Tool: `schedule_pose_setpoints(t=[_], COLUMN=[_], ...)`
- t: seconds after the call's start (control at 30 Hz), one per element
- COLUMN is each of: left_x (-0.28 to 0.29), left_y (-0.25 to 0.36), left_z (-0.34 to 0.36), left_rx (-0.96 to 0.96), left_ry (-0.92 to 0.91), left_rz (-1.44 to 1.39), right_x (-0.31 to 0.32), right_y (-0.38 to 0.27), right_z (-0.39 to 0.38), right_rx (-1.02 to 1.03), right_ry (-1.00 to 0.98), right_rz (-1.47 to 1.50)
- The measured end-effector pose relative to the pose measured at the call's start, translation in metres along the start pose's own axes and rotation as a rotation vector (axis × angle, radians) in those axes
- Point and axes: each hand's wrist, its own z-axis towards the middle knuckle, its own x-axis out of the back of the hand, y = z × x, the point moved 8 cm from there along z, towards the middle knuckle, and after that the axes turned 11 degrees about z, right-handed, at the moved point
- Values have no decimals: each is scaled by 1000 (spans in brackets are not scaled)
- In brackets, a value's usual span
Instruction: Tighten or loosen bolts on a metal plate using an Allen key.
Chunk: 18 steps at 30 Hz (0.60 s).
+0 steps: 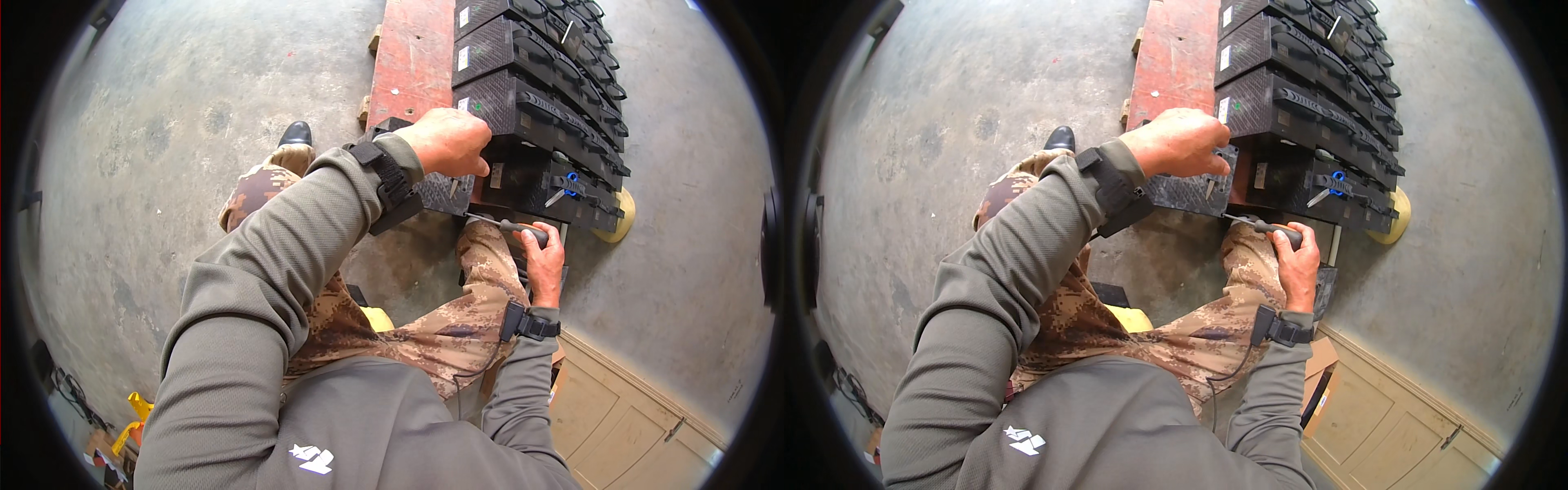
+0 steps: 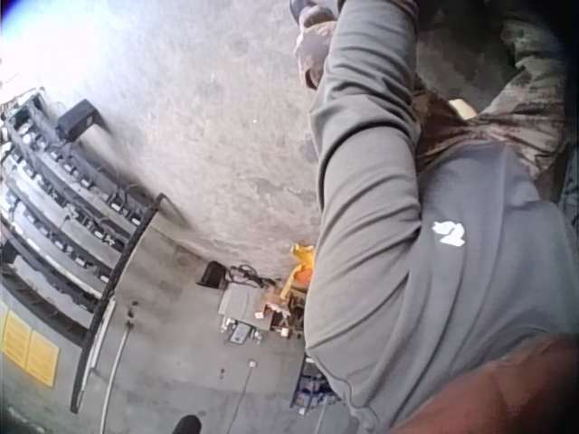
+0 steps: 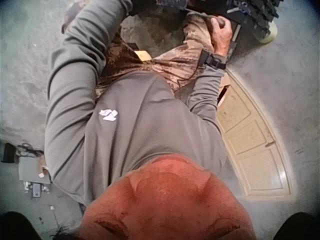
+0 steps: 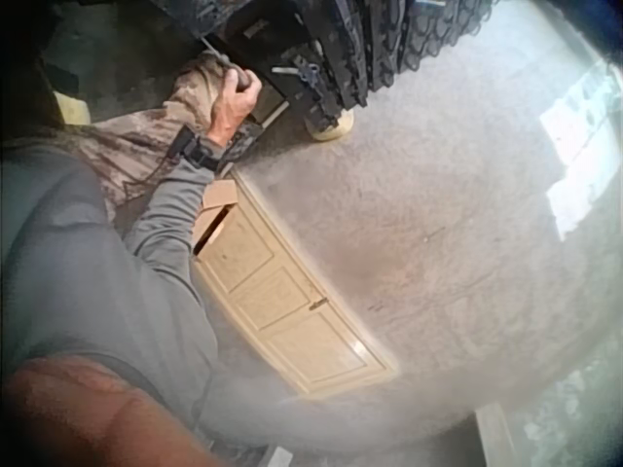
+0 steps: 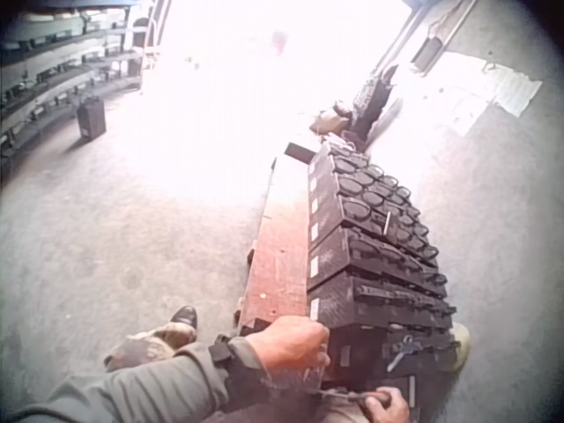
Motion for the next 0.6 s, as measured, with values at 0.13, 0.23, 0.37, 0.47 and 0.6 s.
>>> schedule_pose_setpoints(t=[0.13,0.23,0.37,0.47,0.6], left_x=[0,1,1,1,0], left_y=[-1,0,2,1,0], left_z=[-1,-1,0,0,-2], left_rx=[-1,-3,-12,-9,-10], left_ry=[4,7,14,13,17], left_rz=[0,5,4,10,-9], right_x=[0,-8,-29,-48,-58], right_y=[-3,-1,21,21,7], right_z=[0,0,8,5,8], right_rx=[-6,-17,67,70,114], right_ry=[0,-15,-62,-73,-124], right_rz=[-7,39,-51,-132,-133])
